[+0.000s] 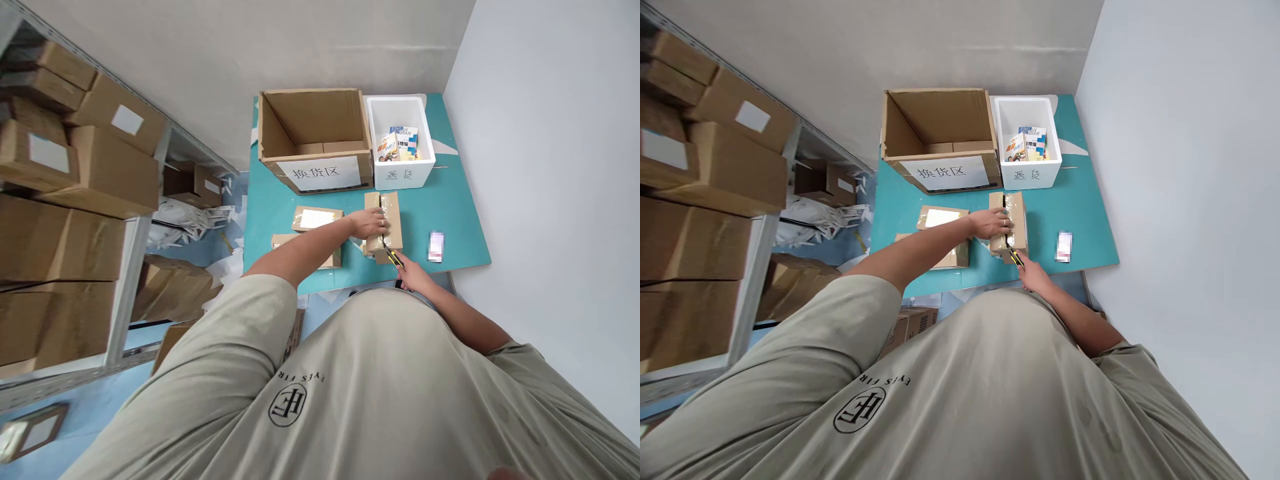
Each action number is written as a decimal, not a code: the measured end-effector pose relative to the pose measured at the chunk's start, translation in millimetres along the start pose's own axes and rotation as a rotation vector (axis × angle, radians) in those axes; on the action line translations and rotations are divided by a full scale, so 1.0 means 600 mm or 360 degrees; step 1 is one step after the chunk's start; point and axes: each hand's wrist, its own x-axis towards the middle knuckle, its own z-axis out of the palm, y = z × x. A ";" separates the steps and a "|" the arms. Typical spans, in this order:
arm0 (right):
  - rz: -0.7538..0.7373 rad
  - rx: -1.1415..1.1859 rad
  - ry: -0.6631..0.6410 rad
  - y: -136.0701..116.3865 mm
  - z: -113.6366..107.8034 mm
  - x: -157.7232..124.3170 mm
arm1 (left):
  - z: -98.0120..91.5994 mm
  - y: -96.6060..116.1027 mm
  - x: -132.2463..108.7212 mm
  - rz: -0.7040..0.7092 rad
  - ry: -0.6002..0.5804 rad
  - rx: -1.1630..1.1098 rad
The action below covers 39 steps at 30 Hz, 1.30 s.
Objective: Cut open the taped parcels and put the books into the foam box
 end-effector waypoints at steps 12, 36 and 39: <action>0.0166 0.0241 -0.0092 -0.013 0.011 0.014 | 0.002 0.005 0.015 0.0434 -0.0119 -0.0035; 0.0114 -0.0434 0.0133 -0.057 -0.009 -0.054 | -0.025 0.025 0.036 0.0526 -0.0288 0.0449; 0.0258 -0.0087 0.0051 -0.068 -0.015 -0.051 | -0.024 0.030 0.033 0.0476 -0.0327 0.0458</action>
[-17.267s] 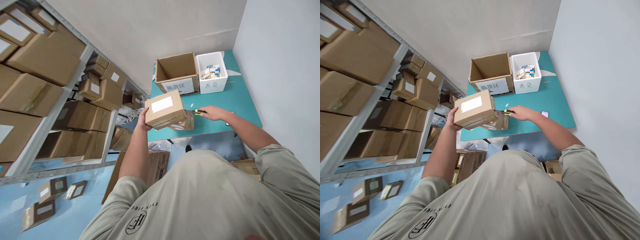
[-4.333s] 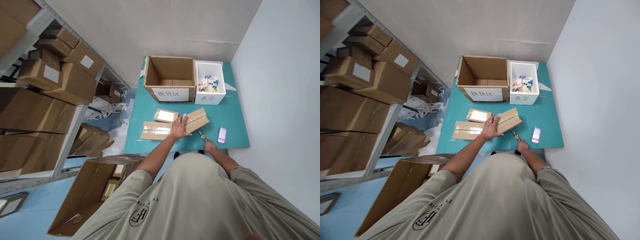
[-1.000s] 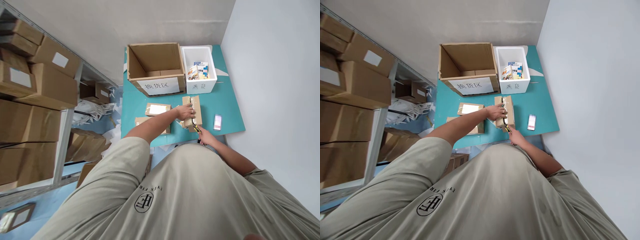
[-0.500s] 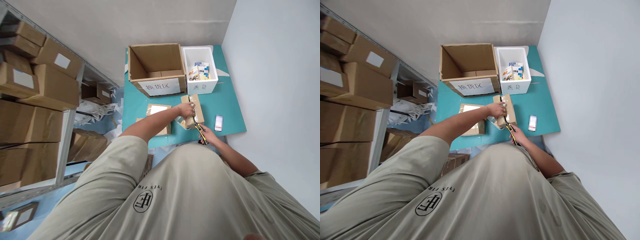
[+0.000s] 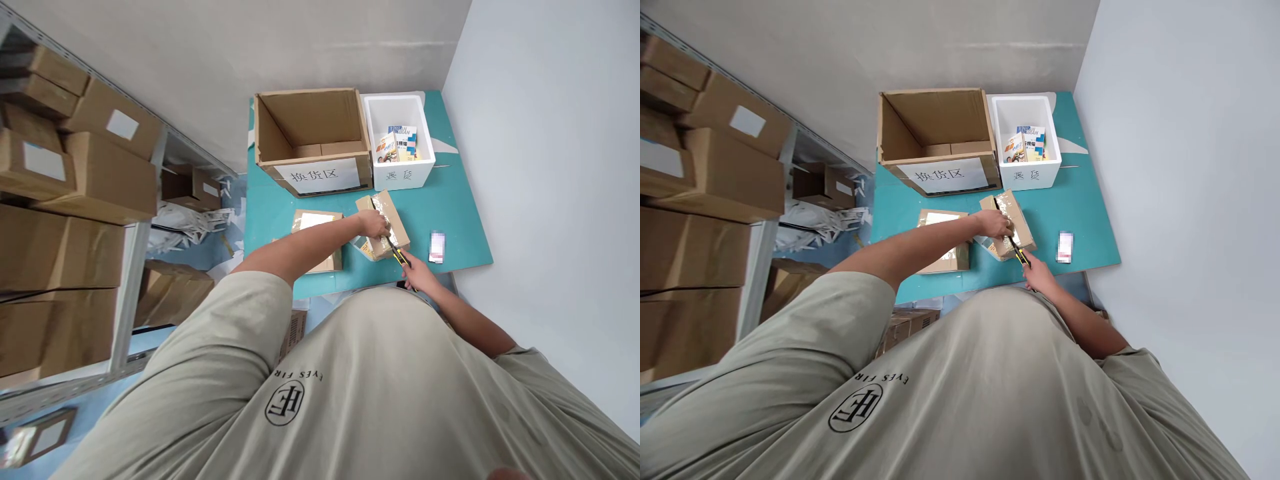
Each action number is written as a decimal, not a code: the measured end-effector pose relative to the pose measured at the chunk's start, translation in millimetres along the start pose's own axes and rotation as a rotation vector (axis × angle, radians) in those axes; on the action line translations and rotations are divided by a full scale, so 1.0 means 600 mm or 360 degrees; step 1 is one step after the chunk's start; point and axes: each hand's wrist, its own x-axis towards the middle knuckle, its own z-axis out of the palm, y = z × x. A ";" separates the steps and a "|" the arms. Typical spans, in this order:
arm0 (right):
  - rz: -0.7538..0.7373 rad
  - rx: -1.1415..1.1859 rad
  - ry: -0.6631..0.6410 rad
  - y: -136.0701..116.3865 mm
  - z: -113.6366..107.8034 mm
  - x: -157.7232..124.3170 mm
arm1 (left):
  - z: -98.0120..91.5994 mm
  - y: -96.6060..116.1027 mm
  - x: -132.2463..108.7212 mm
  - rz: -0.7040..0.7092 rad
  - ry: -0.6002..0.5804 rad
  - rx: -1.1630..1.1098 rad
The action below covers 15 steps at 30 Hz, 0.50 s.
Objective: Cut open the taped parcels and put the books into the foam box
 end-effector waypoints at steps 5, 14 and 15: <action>0.0184 0.0482 -0.0201 -0.025 -0.029 0.007 | -0.002 0.002 0.000 -0.0041 -0.0088 -0.0021; 0.0072 0.0164 -0.0137 -0.027 -0.041 0.005 | -0.004 0.003 0.005 -0.0055 -0.0075 -0.0052; 0.0034 0.0101 -0.0118 -0.024 -0.040 0.003 | -0.004 0.002 0.005 -0.0057 -0.0076 -0.0048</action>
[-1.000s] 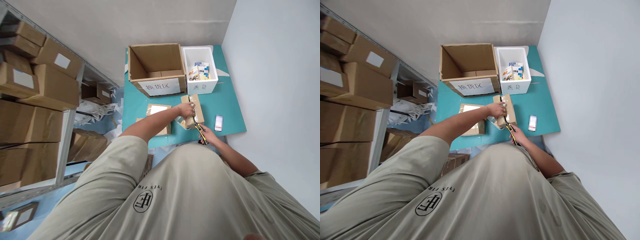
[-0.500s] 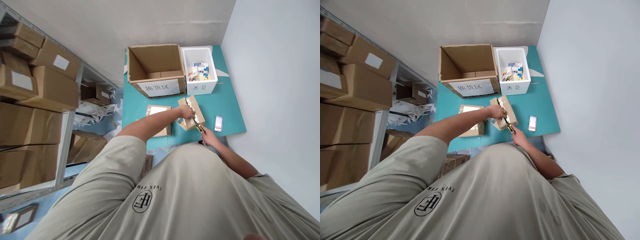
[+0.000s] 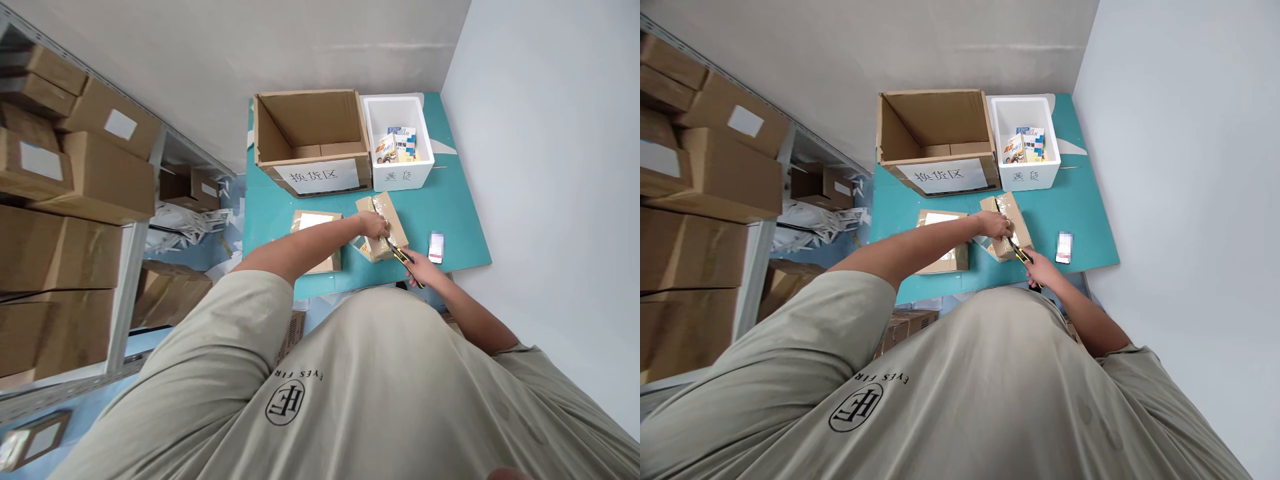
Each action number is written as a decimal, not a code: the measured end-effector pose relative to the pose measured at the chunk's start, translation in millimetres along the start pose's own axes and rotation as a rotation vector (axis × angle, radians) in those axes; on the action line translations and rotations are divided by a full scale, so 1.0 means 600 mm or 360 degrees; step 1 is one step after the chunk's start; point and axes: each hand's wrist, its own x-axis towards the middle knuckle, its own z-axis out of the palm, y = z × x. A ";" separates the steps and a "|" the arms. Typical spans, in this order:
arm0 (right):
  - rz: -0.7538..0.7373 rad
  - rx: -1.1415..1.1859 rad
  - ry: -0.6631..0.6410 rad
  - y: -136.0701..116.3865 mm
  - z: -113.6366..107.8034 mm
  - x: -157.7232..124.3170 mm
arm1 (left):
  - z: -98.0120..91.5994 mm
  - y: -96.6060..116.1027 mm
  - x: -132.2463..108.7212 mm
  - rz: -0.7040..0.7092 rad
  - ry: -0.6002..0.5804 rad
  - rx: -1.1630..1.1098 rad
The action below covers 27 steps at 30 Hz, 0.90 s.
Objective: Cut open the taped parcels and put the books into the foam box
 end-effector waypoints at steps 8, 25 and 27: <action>0.0001 0.0009 -0.0043 0.003 0.006 0.001 | 0.000 -0.007 -0.006 -0.0024 -0.0033 0.0038; -0.0052 -0.0273 0.0059 0.014 0.026 0.013 | 0.008 0.005 0.001 0.0095 0.0133 -0.0059; -0.0085 -0.0308 0.0049 0.015 0.024 0.012 | 0.009 0.001 -0.003 0.0094 0.0122 -0.0055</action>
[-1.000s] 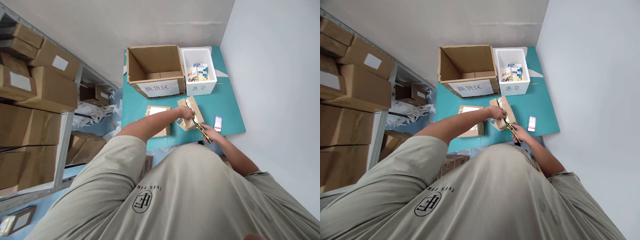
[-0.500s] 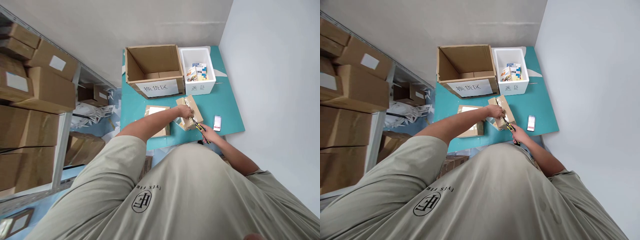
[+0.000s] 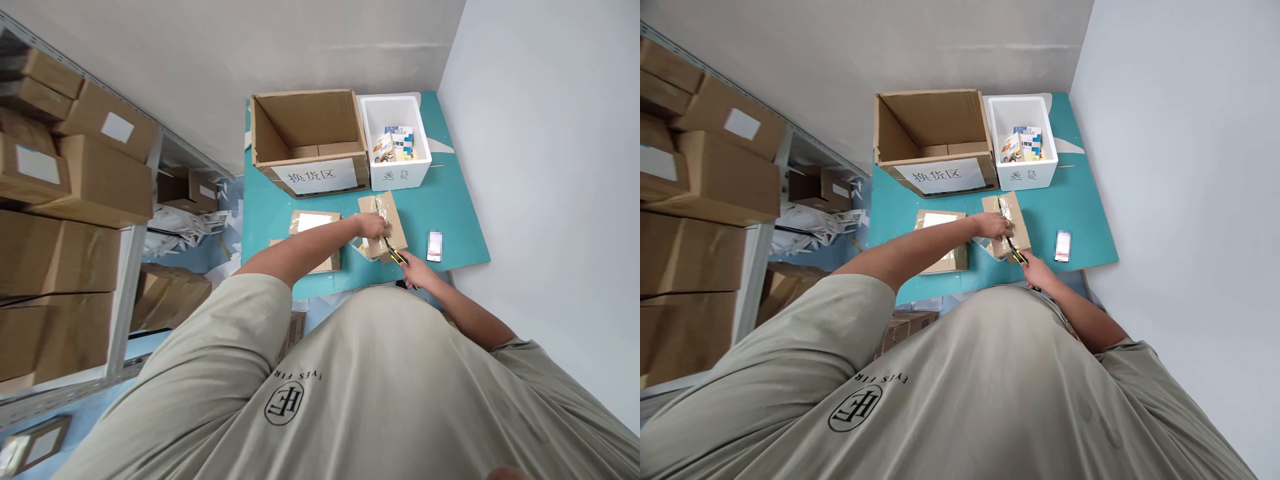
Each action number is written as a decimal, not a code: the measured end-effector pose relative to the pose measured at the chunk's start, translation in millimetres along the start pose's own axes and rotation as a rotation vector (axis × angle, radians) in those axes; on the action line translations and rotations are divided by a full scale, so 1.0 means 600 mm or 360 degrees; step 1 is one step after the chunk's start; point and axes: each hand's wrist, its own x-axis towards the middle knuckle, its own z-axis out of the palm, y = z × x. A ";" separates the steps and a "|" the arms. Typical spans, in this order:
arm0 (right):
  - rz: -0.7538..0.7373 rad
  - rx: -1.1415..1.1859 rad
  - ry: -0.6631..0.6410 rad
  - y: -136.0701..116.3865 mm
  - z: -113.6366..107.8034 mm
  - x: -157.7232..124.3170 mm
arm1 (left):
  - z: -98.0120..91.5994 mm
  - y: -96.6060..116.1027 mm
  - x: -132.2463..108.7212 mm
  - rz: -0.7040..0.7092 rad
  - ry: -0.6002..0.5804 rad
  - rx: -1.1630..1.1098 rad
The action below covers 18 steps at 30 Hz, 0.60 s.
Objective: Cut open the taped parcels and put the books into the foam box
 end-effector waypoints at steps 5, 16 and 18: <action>-0.0020 -0.0060 -0.0034 -0.002 -0.015 -0.006 | 0.000 -0.008 -0.009 0.0016 0.0056 -0.0020; 0.0011 0.0217 -0.0014 0.000 -0.007 -0.009 | 0.006 -0.013 -0.044 0.0019 0.0220 -0.0120; -0.0005 0.0271 0.0040 0.003 -0.008 -0.012 | 0.004 -0.015 -0.052 -0.0013 0.0256 -0.0143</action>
